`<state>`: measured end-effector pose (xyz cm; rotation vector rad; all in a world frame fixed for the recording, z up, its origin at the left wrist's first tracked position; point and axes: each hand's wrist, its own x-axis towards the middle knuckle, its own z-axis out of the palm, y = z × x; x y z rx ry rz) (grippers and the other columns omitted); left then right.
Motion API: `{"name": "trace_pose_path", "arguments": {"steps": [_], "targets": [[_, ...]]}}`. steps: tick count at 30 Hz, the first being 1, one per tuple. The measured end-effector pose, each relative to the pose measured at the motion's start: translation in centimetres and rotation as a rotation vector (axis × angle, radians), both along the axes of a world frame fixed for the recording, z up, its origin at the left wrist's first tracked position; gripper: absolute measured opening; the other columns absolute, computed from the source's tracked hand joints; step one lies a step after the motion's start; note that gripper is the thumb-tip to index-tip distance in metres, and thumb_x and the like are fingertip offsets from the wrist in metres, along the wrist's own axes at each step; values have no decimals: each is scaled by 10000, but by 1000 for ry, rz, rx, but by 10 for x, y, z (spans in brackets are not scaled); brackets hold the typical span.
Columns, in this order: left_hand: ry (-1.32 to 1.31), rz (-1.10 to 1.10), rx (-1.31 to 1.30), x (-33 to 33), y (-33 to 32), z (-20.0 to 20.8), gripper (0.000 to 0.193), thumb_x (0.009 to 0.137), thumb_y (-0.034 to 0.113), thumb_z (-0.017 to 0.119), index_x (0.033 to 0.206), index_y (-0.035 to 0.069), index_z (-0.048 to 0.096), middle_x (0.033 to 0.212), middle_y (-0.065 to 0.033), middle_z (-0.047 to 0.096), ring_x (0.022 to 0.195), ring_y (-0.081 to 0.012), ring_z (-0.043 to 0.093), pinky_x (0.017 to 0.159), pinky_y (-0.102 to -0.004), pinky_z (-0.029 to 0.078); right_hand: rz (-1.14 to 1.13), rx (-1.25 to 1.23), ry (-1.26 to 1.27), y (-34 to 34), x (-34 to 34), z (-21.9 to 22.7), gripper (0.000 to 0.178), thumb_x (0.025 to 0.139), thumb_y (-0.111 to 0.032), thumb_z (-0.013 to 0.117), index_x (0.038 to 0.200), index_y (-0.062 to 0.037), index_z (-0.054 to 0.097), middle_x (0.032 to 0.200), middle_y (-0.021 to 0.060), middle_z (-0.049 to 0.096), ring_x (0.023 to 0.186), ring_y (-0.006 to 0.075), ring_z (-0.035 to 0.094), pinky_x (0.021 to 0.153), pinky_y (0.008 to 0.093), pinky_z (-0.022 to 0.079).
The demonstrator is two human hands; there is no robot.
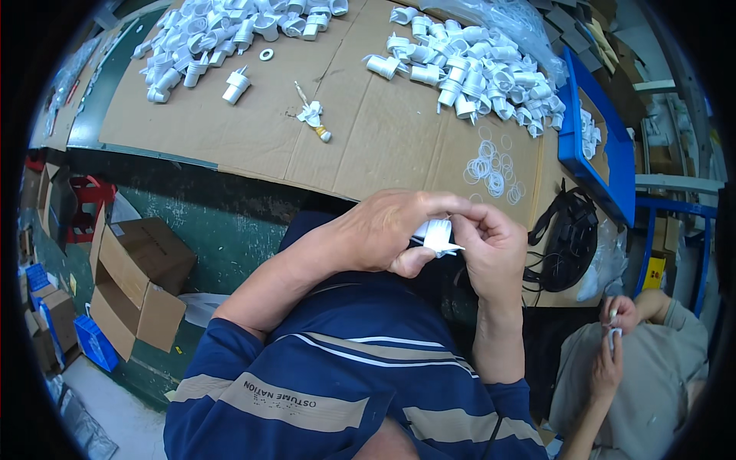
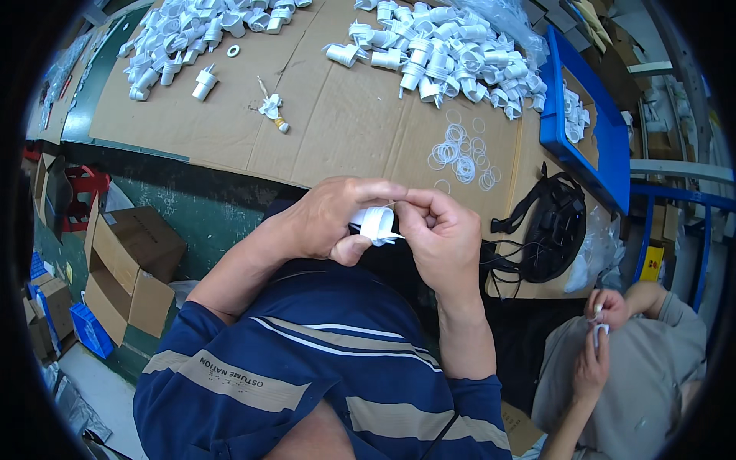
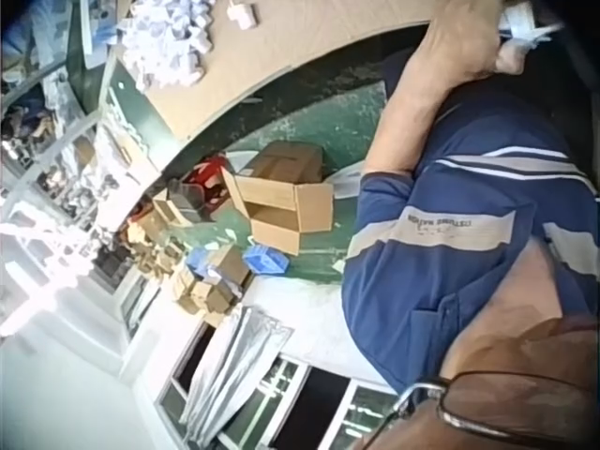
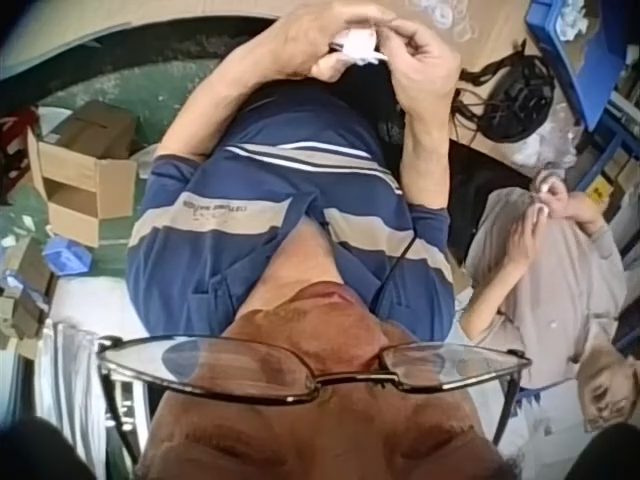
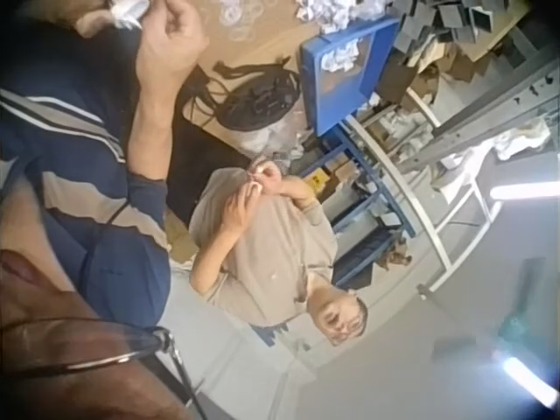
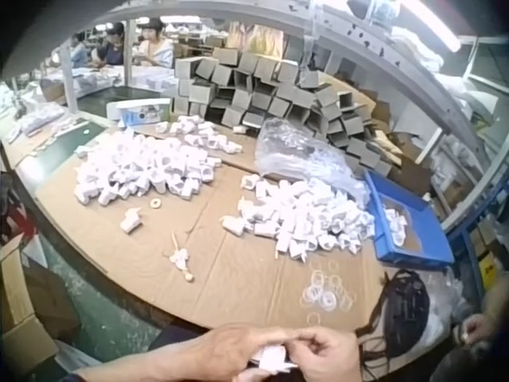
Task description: Assemble small white plastic components by fitting rubber rings onto them.
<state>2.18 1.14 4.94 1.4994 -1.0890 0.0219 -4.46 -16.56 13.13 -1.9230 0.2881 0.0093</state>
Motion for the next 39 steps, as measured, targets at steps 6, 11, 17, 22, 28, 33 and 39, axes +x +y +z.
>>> {"name": "trace_pose_path", "arguments": {"steps": [6, 11, 17, 22, 28, 33, 39], "targets": [[561, -37, -350, -15, -17, -22, 382, 990, 233, 502, 1335, 70, 490, 973, -70, 589, 745, -188, 521, 731, -308, 475, 59, 275, 243, -7, 4, 11, 211, 933, 42, 654, 1140, 29, 688, 704, -17, 595, 583, 40, 458, 523, 174, 332], [995, -110, -426, -20, -25, -13, 454, 1015, 415, 577, 1341, 112, 485, 967, -57, 541, 737, -125, 454, 664, -249, 389, 16, 339, 204, -10, 7, 2, 294, 958, 35, 635, 1251, 24, 622, 703, -14, 570, 572, 40, 440, 519, 167, 319], [1304, -332, -569, -25, -32, -19, 558, 1010, 531, 622, 1350, 110, 483, 910, -38, 524, 709, -87, 423, 629, -229, 341, -30, 459, 178, -9, 11, -9, 269, 980, 21, 625, 1249, 28, 615, 726, 7, 579, 578, 53, 455, 521, 172, 342], [1452, -333, -627, -26, -34, -11, 603, 996, 574, 639, 1347, 106, 491, 862, -18, 507, 693, -69, 409, 606, -208, 305, -64, 421, 164, -6, 14, -18, 247, 1008, -1, 603, 1253, 28, 607, 753, 24, 594, 595, 62, 473, 524, 182, 364], [1369, -297, -596, -25, -35, -15, 565, 1023, 551, 595, 1357, 104, 505, 824, 1, 489, 672, -65, 398, 582, -205, 287, -53, 497, 167, -10, 16, -29, 235, 1024, -11, 572, 1252, 33, 606, 779, 41, 616, 613, 67, 492, 529, 190, 379], [1297, -269, -560, -26, -38, -18, 551, 1037, 536, 565, 1371, 101, 509, 816, 8, 479, 661, -66, 392, 571, -203, 276, -54, 477, 185, -9, 18, -30, 235, 1035, -23, 562, 1260, 33, 604, 783, 39, 608, 614, 65, 490, 529, 183, 372], [1311, -261, -538, -25, -38, -17, 530, 1053, 512, 531, 1387, 102, 504, 797, 15, 465, 646, -69, 382, 568, -203, 271, -53, 409, 177, -6, 18, -31, 249, 1044, -39, 571, 1283, 29, 598, 803, 28, 583, 608, 53, 461, 524, 164, 351]]}}
